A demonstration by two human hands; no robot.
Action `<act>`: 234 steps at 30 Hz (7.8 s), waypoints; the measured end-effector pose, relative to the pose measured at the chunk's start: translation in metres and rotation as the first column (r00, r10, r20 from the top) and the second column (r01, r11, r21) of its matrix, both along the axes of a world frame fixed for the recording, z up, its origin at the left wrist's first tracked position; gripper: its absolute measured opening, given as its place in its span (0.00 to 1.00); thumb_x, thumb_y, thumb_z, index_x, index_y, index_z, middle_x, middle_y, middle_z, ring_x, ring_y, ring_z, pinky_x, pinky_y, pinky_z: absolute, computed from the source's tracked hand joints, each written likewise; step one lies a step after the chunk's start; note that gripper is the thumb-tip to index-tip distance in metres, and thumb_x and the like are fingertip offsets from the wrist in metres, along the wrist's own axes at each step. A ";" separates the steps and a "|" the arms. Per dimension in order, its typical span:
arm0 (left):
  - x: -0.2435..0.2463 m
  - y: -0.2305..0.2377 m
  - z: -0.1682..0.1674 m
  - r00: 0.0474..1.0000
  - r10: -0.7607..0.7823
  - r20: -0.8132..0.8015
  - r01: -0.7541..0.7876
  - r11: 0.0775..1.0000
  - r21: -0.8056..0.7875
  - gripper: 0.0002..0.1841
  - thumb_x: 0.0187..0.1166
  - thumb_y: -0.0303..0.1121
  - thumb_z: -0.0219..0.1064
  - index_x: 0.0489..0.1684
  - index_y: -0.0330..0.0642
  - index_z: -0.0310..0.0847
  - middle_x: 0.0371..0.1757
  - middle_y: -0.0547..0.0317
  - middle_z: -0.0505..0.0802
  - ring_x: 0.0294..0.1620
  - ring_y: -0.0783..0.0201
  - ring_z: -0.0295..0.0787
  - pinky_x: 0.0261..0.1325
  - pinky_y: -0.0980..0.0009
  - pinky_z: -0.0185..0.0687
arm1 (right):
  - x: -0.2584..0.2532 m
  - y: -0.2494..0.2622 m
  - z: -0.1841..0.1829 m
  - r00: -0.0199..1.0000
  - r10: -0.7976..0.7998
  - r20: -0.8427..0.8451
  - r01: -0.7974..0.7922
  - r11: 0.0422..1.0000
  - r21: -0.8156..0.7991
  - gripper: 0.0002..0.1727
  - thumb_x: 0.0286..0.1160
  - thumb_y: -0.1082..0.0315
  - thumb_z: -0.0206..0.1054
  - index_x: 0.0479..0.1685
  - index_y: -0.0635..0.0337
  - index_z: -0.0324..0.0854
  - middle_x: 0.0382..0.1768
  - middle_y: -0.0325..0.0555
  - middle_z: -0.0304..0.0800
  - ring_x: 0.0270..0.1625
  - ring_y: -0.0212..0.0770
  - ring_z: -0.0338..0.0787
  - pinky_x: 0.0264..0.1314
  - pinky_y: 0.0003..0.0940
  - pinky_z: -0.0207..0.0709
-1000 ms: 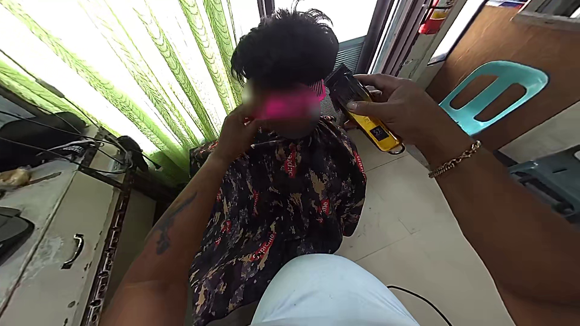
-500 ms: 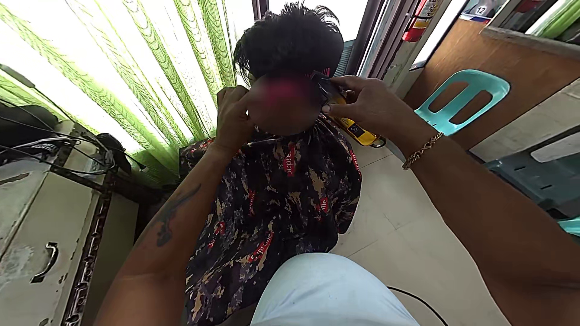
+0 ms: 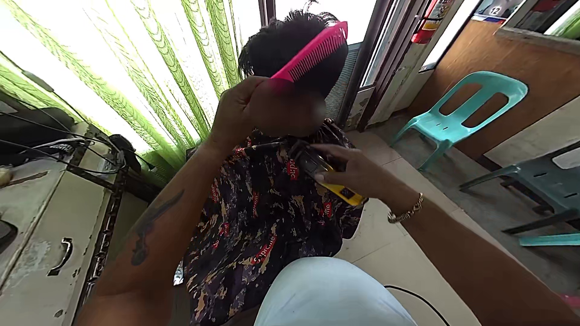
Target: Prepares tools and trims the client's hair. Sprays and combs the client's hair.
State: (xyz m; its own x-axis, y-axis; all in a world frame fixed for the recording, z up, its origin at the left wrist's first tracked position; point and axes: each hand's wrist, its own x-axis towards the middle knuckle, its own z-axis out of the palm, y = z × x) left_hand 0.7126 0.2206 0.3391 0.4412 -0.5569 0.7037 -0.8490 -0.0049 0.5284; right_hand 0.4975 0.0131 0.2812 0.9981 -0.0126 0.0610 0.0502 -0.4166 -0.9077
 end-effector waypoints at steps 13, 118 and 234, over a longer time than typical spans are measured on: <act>-0.083 -0.066 0.066 0.801 0.061 0.595 -0.490 0.637 0.595 0.14 0.80 0.43 0.66 0.43 0.43 0.91 0.37 0.48 0.95 0.45 0.43 0.94 0.51 0.36 0.82 | -0.049 -0.026 -0.070 0.966 0.255 -0.049 -0.179 0.789 0.588 0.40 0.64 0.61 0.78 0.82 0.60 0.72 0.62 0.52 0.90 0.51 0.51 0.95 0.50 0.46 0.94; -0.512 0.631 -0.204 -0.608 0.572 -0.550 -0.791 -0.384 0.476 0.18 0.91 0.38 0.56 0.67 0.38 0.85 0.55 0.53 0.93 0.47 0.67 0.91 0.54 0.69 0.88 | -0.034 1.022 -0.096 -0.040 0.995 0.092 -0.988 -0.026 -0.151 0.35 0.74 0.59 0.76 0.78 0.66 0.72 0.62 0.64 0.87 0.66 0.58 0.87 0.73 0.60 0.77; 0.099 0.087 -0.055 0.875 -0.356 0.328 0.430 0.883 -0.188 0.17 0.91 0.38 0.56 0.48 0.39 0.91 0.35 0.53 0.96 0.39 0.56 0.94 0.49 0.56 0.85 | 0.057 0.239 0.177 0.543 -0.620 0.566 0.839 0.382 -0.387 0.35 0.66 0.63 0.79 0.78 0.49 0.76 0.60 0.36 0.88 0.47 0.30 0.93 0.48 0.29 0.92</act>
State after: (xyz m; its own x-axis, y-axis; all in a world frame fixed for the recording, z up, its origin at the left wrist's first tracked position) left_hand 0.8117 0.3072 0.2838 -0.0096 -0.4337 0.9010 -0.8627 0.4592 0.2119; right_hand 0.5542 0.2519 0.4578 0.5331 -0.5819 0.6141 -0.3435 -0.8122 -0.4715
